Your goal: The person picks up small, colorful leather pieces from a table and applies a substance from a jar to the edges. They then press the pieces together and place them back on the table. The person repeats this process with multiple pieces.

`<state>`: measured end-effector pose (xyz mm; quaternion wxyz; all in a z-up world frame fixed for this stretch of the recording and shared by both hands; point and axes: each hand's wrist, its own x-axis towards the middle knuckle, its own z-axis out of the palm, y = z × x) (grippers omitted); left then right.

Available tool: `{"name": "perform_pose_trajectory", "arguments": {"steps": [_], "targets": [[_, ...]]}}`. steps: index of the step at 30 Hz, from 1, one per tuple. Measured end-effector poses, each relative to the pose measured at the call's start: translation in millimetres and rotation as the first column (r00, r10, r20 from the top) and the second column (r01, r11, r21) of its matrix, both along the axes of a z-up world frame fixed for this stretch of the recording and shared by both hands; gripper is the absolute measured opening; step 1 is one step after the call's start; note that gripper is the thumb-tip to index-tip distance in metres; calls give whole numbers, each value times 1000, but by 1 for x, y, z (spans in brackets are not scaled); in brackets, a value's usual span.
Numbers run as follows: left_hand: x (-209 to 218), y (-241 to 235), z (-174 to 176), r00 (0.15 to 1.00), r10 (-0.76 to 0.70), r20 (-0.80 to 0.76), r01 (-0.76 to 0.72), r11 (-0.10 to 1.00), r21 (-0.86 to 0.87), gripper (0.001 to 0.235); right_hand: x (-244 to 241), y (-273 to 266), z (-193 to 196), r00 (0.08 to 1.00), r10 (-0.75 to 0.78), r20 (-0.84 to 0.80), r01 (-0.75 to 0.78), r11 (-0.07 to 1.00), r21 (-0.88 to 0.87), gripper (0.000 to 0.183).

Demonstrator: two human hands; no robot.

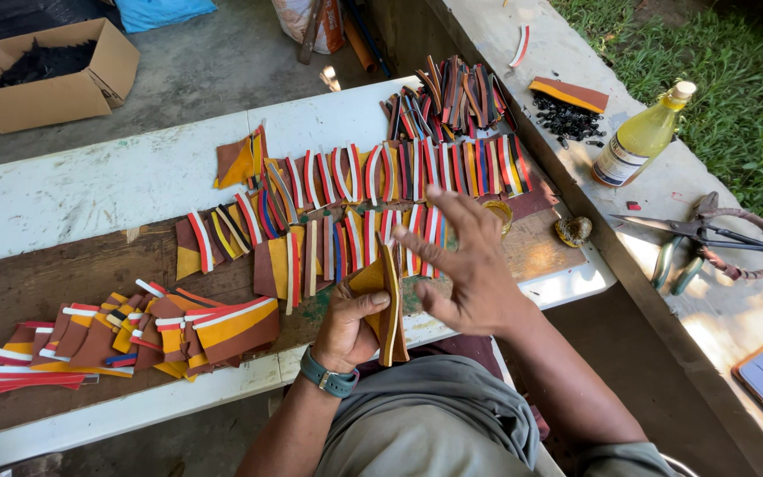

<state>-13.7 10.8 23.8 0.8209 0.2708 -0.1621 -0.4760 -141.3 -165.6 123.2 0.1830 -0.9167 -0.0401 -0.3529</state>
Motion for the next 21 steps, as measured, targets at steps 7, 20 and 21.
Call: {"name": "perform_pose_trajectory", "arguments": {"steps": [7,20,21], "targets": [[5,-5,3,995,96,0,-96,995,-38,34,-21,9,-18,953,304,11,-284,877,388,48],[-2,-9,19,874,413,254,-415,908,-48,36,-10,69,-55,976,-120,182,28,897,442,76],[-3,-8,19,872,408,272,-409,911,-54,36,-11,69,-58,974,-128,187,33,895,445,75]]}}
